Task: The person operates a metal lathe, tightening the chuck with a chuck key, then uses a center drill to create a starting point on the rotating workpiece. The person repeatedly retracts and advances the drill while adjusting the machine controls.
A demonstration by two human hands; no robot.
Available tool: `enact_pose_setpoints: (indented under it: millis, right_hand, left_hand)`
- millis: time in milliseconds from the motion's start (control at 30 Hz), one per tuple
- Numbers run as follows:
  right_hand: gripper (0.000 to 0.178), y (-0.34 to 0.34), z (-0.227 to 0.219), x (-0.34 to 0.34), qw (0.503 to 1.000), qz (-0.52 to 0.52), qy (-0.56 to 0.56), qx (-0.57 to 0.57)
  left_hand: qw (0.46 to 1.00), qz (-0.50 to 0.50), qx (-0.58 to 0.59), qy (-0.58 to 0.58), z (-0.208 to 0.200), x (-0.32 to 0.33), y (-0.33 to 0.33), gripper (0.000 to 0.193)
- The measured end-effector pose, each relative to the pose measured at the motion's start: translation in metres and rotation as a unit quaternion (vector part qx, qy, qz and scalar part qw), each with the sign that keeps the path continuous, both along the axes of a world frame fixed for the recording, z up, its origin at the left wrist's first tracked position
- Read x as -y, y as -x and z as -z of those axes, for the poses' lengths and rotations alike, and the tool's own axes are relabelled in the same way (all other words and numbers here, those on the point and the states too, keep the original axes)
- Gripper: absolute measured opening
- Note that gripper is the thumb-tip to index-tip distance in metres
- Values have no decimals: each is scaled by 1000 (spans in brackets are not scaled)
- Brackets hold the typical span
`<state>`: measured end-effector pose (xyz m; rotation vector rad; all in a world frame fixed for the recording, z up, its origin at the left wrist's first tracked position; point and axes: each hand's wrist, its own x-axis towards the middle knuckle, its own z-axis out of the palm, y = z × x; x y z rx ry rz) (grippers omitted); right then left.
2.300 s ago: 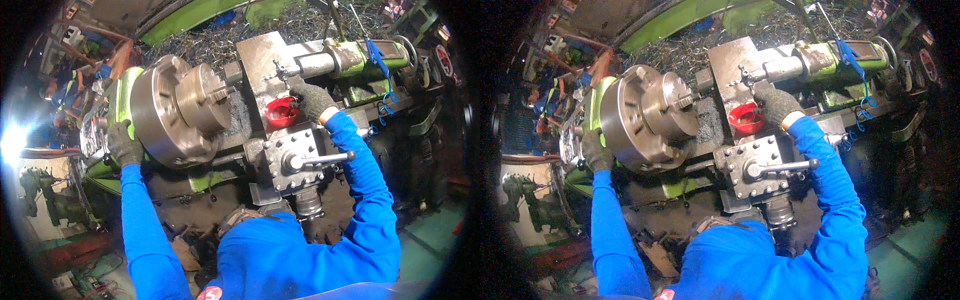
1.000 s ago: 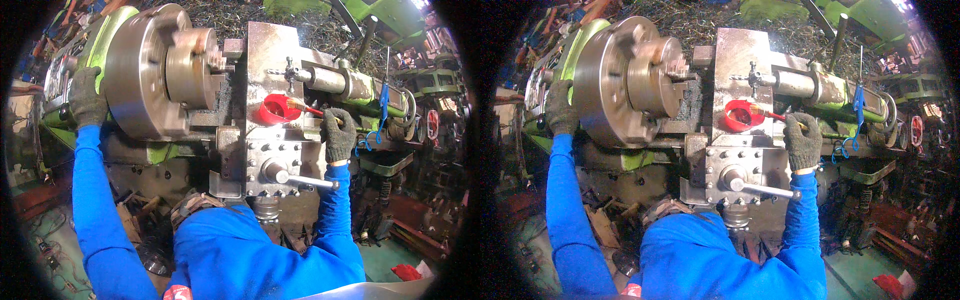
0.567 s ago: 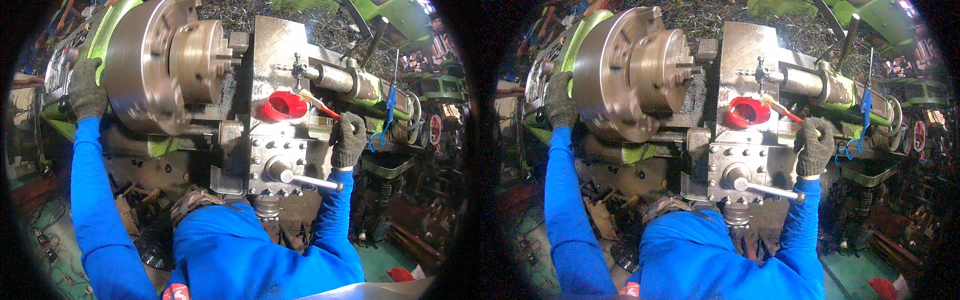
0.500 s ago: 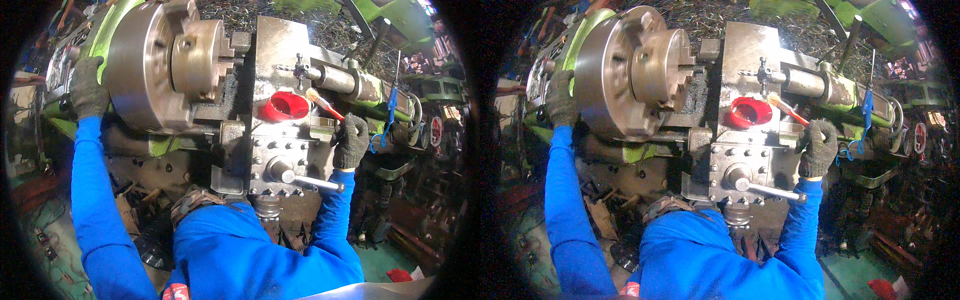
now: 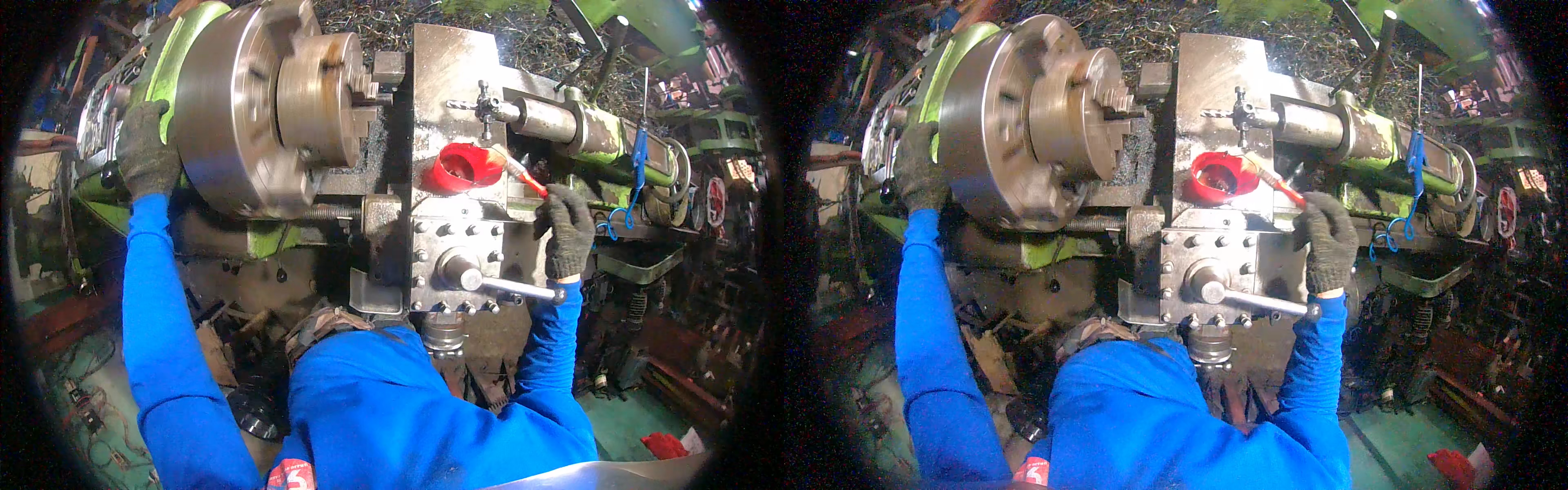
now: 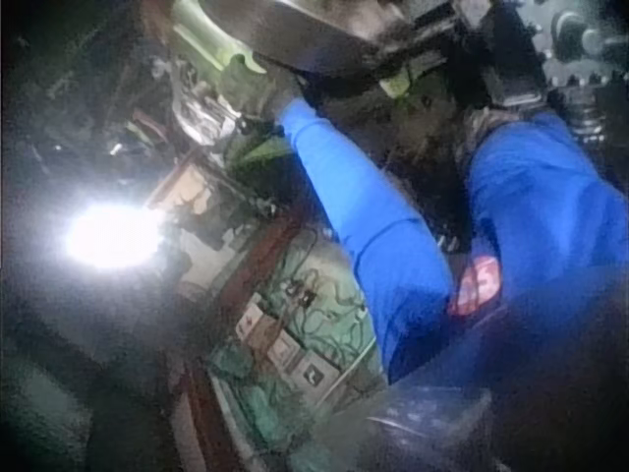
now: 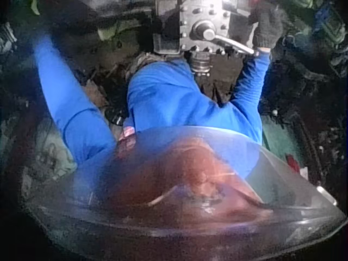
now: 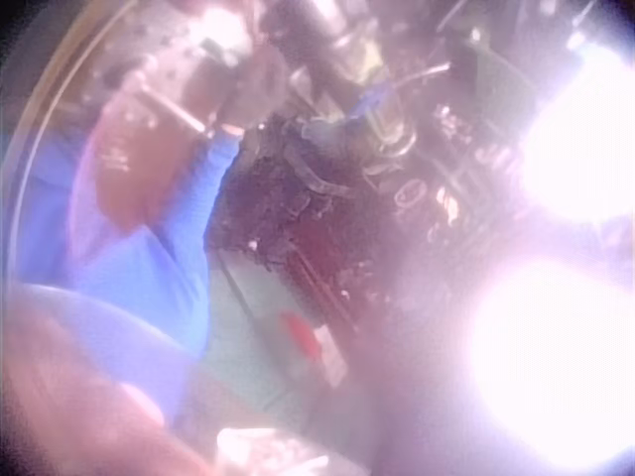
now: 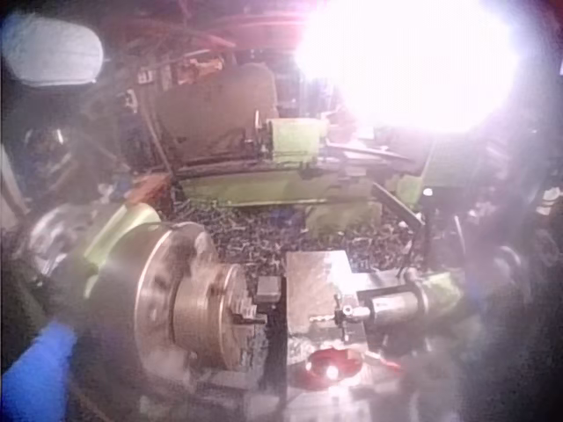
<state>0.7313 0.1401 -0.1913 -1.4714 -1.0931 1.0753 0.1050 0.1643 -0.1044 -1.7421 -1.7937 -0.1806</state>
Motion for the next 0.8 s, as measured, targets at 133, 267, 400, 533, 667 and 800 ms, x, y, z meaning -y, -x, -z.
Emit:
enact_pose_setpoints:
  millis: [133, 267, 400, 533, 667, 800]
  right_hand:
    - [24, -4, -8, 0, 998, 45, -14, -49]
    - [33, 11, -58, -14, 992, 40, -35, -112]
    - [33, 45, -89, -43, 991, -105, -74, 35]
    - [34, 86, -85, -88, 976, -216, -26, 10]
    - [33, 115, -64, -121, 972, -216, 73, -51]
    - [30, 121, -30, -147, 971, -233, 23, 43]
  left_hand:
    - [999, 31, -8, -23, 5, -1, 8, 28]
    - [999, 28, -9, -16, 4, 0, 5, 30]
    - [1000, -1, 17, -7, 3, -1, -3, 31]
    - [1000, -6, 16, -3, -2, -1, -6, 30]
    - [1000, 10, -1, -17, 2, -2, 2, 28]
    - [999, 19, 11, -35, 2, -1, -3, 28]
